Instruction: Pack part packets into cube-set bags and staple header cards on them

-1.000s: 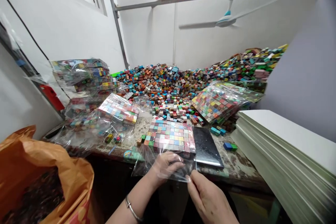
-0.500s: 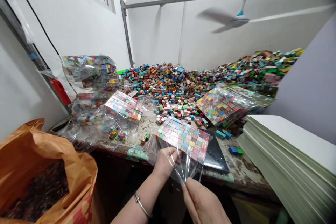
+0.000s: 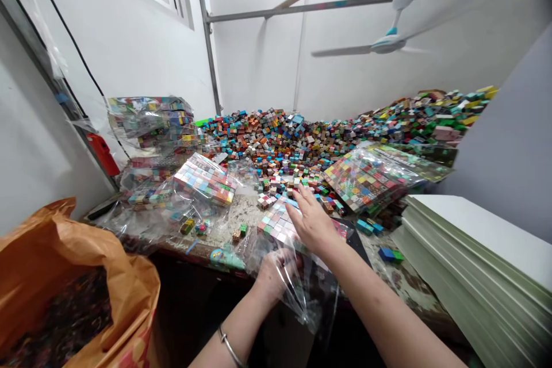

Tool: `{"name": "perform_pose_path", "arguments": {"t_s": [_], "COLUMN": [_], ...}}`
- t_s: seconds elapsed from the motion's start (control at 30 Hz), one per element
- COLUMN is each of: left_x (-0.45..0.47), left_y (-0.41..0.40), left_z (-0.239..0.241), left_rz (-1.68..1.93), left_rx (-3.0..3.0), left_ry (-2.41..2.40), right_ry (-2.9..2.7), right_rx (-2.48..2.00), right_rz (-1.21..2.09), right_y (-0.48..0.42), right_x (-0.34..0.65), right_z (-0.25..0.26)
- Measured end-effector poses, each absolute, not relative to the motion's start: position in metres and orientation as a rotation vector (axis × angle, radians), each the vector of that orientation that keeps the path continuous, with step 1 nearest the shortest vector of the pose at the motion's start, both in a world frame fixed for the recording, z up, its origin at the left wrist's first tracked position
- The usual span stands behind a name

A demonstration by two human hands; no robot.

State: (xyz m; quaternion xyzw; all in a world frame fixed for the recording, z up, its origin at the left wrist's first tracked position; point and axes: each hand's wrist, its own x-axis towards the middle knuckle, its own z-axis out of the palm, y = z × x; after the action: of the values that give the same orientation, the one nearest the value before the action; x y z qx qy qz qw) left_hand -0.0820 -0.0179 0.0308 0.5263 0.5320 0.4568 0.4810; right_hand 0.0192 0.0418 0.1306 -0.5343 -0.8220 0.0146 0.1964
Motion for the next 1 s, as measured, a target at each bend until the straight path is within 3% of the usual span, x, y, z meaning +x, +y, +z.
{"name": "perform_pose_path", "arguments": {"t_s": [0.23,0.63,0.87,1.0], "left_x": [-0.087,-0.086,-0.091,-0.078], "left_y": [-0.019,-0.015,-0.024,-0.028], "left_z": [0.030,0.030,0.030,0.032], "left_rz": [1.117,1.076,1.080,0.954], "left_rx": [1.399,1.323,1.319,1.333], "left_ry": [1.260,1.210,1.186,1.083], "right_ry": [-2.399,-2.477,-2.332,-2.006], "right_rx": [-1.650,-1.554,-1.602,-1.592], "right_rz": [0.063,0.163,0.333,0.497], "right_y": [0.104,0.087,0.036,-0.038], "right_x": [-0.014,-0.037,0.045,0.106], "right_z": [0.071,0.075,0.106,0.092]}}
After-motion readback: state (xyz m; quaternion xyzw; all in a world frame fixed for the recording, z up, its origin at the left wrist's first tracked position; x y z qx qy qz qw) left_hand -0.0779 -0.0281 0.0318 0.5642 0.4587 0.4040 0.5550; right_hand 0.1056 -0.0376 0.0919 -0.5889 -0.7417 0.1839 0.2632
